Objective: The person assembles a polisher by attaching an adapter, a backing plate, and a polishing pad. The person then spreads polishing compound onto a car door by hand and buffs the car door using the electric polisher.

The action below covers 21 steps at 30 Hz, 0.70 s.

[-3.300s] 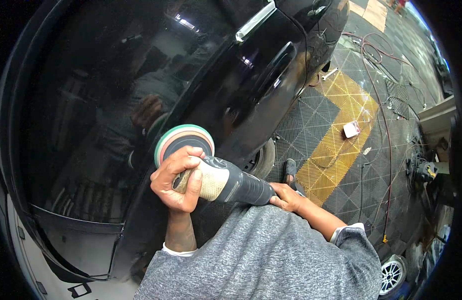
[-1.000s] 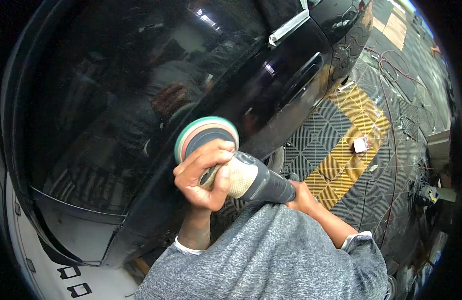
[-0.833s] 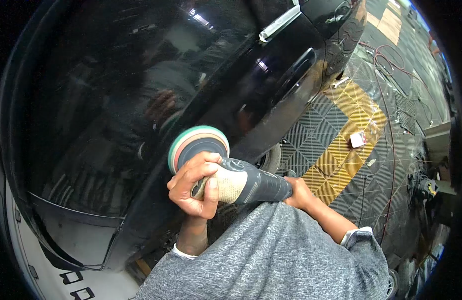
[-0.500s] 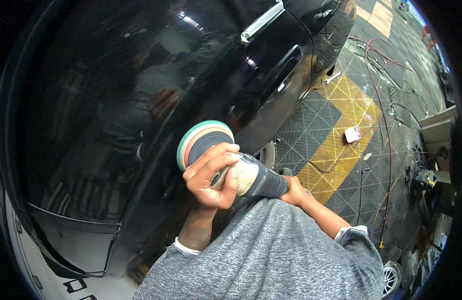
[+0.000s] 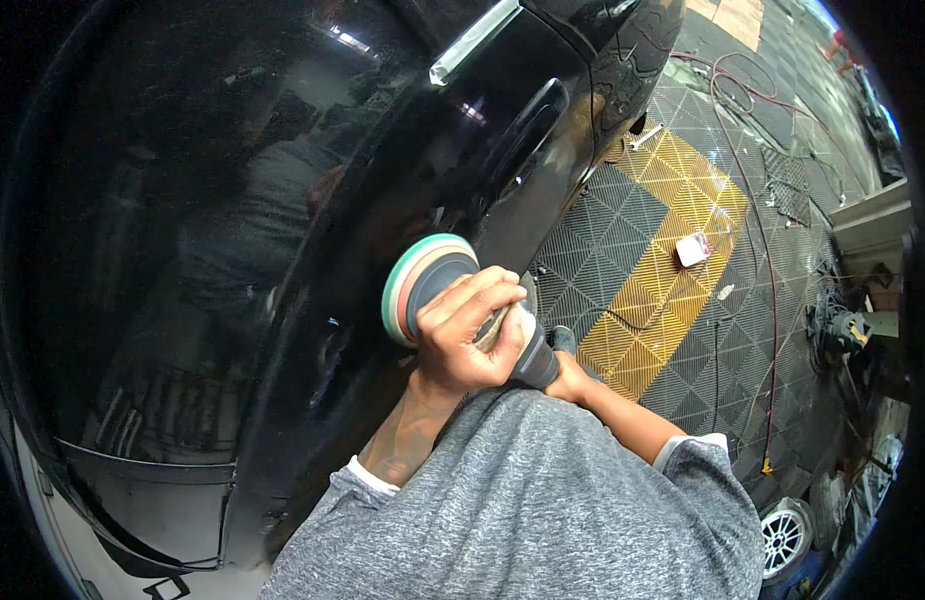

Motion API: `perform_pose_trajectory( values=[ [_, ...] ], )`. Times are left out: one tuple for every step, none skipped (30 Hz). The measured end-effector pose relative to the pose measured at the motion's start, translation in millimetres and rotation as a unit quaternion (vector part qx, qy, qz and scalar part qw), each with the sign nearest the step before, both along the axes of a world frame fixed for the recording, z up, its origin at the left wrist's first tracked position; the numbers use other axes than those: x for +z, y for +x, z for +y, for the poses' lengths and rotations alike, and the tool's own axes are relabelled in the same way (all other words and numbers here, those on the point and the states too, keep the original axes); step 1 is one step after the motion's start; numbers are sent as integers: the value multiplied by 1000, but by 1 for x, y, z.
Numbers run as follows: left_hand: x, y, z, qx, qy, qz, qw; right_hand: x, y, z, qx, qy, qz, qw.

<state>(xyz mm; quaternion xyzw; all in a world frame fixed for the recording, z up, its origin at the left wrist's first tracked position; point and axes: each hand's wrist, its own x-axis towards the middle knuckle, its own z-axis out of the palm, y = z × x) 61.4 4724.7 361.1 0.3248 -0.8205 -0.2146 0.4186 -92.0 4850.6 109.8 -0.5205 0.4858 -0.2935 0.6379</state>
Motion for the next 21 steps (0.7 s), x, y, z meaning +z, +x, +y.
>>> perform_pose_trajectory(
  values=[
    [1, -1, -1, -1, -4, -5, 1000, 2, -1, -3, 11, 9, 9, 1000],
    [-1, 0, 0, 3, -5, -4, 1000, 6, -1, -1, 4, 17, -35, 999],
    [-2, 0, 0, 5, -6, -3, 1000, 3, -3, -3, 1, 15, -34, 999],
    [-4, -2, -1, 6, -6, 0, 1000, 0, -3, -2, 6, 11, -32, 999],
    [-4, -5, -2, 5, -6, 0, 1000, -2, -3, -1, 13, 7, -30, 999],
    [-2, -10, -4, 3, 5, -2, 1000, -1, -3, -1, 14, 8, -30, 999],
    [-1, -13, -6, 1, 17, -4, 1000, 0, -2, -1, 5, 24, -32, 999],
    [-1, -14, -6, 0, 17, -1, 1000, 2, -1, -2, -4, 38, -32, 999],
    [-2, -13, -6, 0, 14, 0, 1000, -1, -1, -3, -4, 35, -32, 999],
    [-3, -13, -5, 5, 10, -2, 1000, -4, -2, -2, 2, 19, -42, 999],
    [-3, -13, -5, 9, 6, -4, 1000, -7, -3, -2, 6, 4, -52, 999],
    [-4, -14, -5, 11, 5, -4, 1000, -6, -3, -3, 3, 2, -51, 999],
    [-3, -16, -6, 11, 5, -4, 1000, -4, -3, -2, -5, 12, -54, 998],
    [-2, -19, -8, 7, 13, -6, 1000, -2, -2, -2, -12, 21, -56, 998],
    [-1, -21, -9, 4, 21, -9, 1000, -7, -1, -1, -11, 21, -57, 998],
    [-3, -22, -11, 3, 16, -9, 1000, -12, 0, 0, -9, 17, -50, 999],
    [-4, -23, -11, 2, 15, -9, 1000, -17, 0, 0, -6, 14, -44, 999],
    [-4, -23, -11, 4, 20, -11, 1000, -17, -1, 1, -7, 14, -43, 999],
    [-6, -24, -12, 6, 25, -12, 1000, -17, -1, 2, -9, 16, -37, 999],
    [-7, -25, -12, 4, 27, -10, 1000, -18, -2, 2, -11, 19, -30, 999],
    [-9, -26, -13, 2, 29, -8, 1000, -18, -2, 1, -12, 19, -30, 999]
  ],
)
